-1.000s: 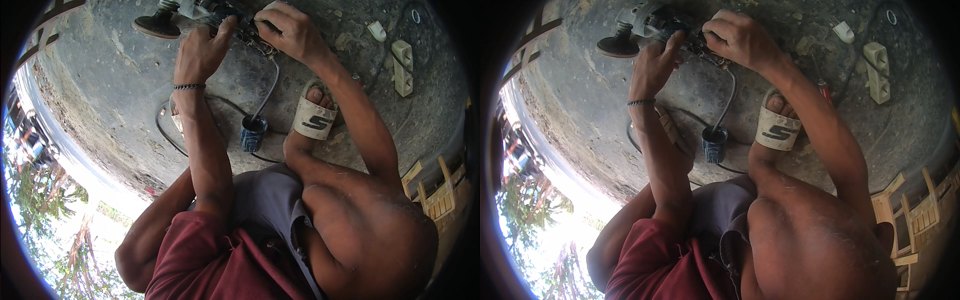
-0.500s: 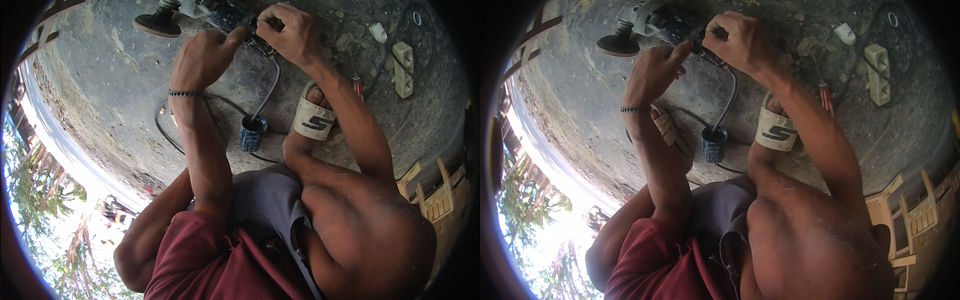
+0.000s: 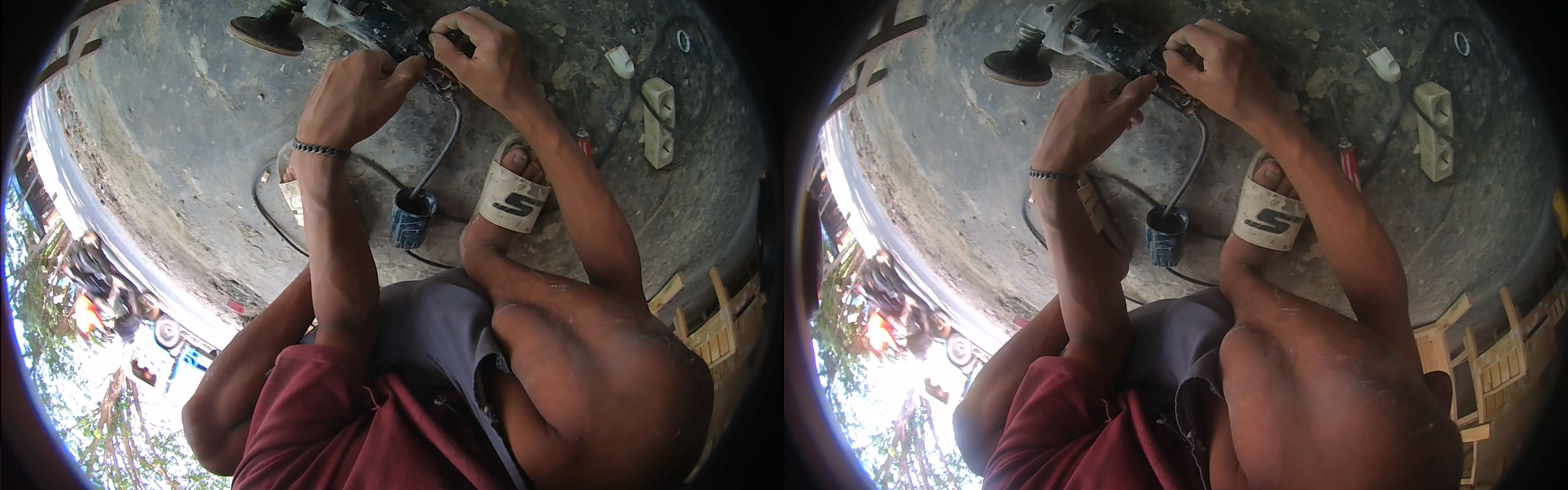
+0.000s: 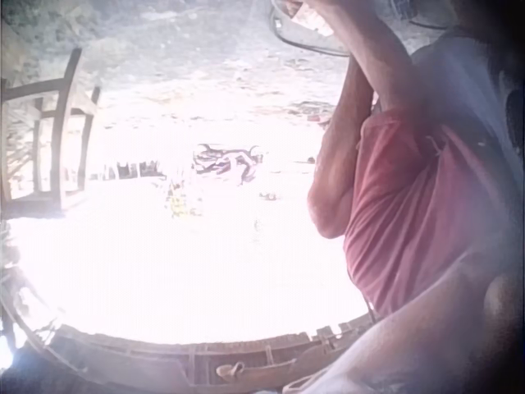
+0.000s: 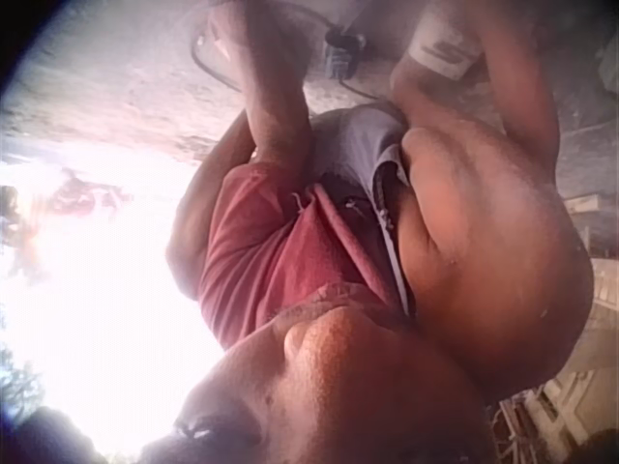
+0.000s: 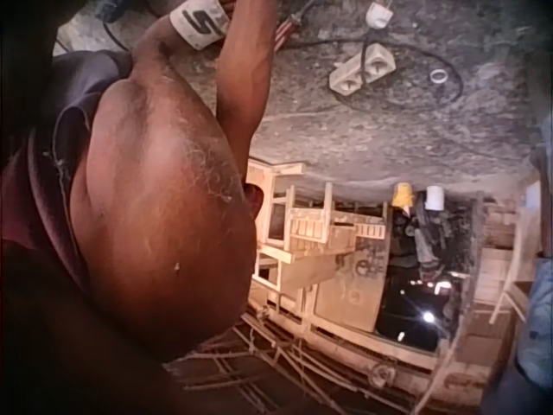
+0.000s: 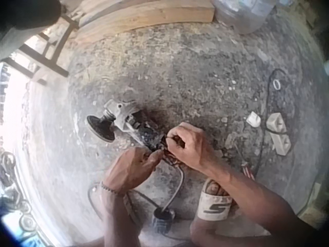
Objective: The person disassembles the housing of a hand sander using a screwdriver, removes the casing, and works on the internal wiring and connections by hand.
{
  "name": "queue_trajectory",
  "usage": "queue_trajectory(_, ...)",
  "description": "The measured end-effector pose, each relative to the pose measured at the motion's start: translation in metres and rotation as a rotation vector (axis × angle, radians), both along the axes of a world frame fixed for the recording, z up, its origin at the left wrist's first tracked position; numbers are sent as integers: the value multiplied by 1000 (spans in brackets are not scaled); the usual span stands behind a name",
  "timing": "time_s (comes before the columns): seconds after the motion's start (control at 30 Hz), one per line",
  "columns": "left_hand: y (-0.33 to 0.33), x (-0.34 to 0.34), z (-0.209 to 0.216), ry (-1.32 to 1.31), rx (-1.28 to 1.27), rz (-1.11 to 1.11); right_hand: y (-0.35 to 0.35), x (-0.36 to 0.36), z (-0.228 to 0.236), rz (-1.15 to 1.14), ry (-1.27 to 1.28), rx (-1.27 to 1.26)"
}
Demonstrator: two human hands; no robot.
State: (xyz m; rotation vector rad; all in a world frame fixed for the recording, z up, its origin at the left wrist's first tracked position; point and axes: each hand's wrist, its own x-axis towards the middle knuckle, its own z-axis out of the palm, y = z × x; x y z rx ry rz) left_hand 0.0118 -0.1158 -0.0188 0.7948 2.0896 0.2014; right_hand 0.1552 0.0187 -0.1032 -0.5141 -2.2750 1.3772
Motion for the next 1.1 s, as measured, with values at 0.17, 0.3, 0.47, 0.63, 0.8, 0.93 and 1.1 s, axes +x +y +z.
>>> queue_trajectory(0.17, -1, -1, -3, -6, 12, -16, 3, 1, 2, 28, -6, 11)
queue_trajectory(0.3, 0, -2, -2, -12, 0, -17, 5, -1, 2, 38, -17, 16)
queue_trajectory(0.47, 2, -1, 1, -2, -14, -11, 5, -2, 1, 47, -31, 11)
queue_trajectory(0.63, 1, 0, 0, 17, 17, -19, 5, -2, 3, 52, -40, 2)
queue_trajectory(0.8, 0, 0, -1, 21, 32, -18, 4, -1, 2, 55, -47, -4)
queue_trajectory(0.93, 1, -1, -2, 20, 27, -17, 5, -2, 2, 57, -51, -8)
queue_trajectory(1.1, 0, -1, -3, 18, 29, -19, 5, -2, 3, 64, -55, -12)
